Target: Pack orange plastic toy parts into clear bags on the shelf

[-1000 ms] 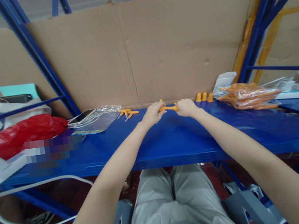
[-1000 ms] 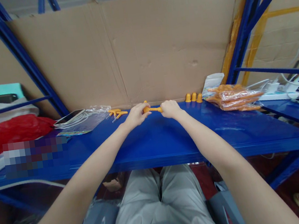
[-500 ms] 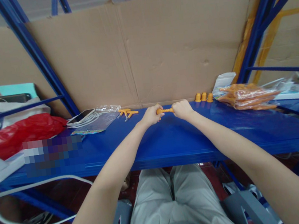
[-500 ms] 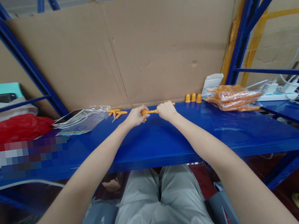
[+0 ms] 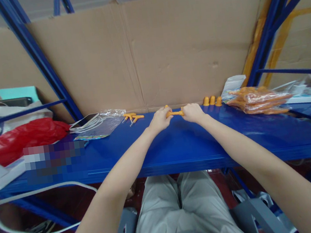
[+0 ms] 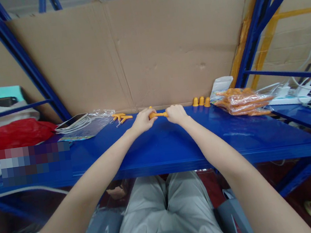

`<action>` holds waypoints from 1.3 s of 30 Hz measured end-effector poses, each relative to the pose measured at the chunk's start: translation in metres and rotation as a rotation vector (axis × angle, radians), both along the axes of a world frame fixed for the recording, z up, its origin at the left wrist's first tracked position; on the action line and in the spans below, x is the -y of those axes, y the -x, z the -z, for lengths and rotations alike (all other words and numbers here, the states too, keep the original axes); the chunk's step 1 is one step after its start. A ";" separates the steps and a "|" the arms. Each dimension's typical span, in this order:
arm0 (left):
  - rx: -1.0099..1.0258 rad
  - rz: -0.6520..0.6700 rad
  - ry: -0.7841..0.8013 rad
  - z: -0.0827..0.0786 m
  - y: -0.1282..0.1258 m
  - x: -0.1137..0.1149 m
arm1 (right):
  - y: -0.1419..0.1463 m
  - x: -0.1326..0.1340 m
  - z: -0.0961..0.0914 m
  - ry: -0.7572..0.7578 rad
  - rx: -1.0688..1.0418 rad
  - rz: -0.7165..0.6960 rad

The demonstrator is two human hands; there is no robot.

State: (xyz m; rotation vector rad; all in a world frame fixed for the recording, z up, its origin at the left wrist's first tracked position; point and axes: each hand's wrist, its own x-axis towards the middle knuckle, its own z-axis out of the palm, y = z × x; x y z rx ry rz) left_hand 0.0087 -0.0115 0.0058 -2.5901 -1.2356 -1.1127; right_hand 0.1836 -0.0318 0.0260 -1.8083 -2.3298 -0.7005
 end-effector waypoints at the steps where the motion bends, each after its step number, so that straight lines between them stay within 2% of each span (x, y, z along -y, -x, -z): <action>1: 0.036 -0.010 0.057 0.000 -0.001 0.000 | 0.001 0.000 0.000 -0.026 0.006 -0.014; 6: 0.242 0.003 0.382 0.001 -0.003 0.001 | 0.008 0.001 0.001 -0.129 0.067 -0.090; 16: 0.253 0.070 0.470 0.006 -0.001 -0.003 | 0.008 -0.001 0.003 -0.022 0.128 -0.093; 21: 0.169 0.092 0.371 0.004 0.000 -0.005 | 0.007 0.002 0.000 -0.018 0.124 -0.074; 26: -0.010 0.081 -0.013 0.001 0.002 -0.001 | 0.004 0.000 -0.002 0.046 0.048 -0.033; 28: -0.050 0.080 -0.084 0.002 0.002 0.001 | 0.002 -0.003 -0.002 0.093 0.010 -0.026; 34: -0.065 0.065 -0.088 0.005 0.000 0.000 | -0.001 -0.006 0.000 0.110 -0.011 -0.041; 39: 0.035 -0.023 0.065 0.005 -0.001 -0.007 | 0.003 -0.002 0.001 -0.018 0.031 -0.071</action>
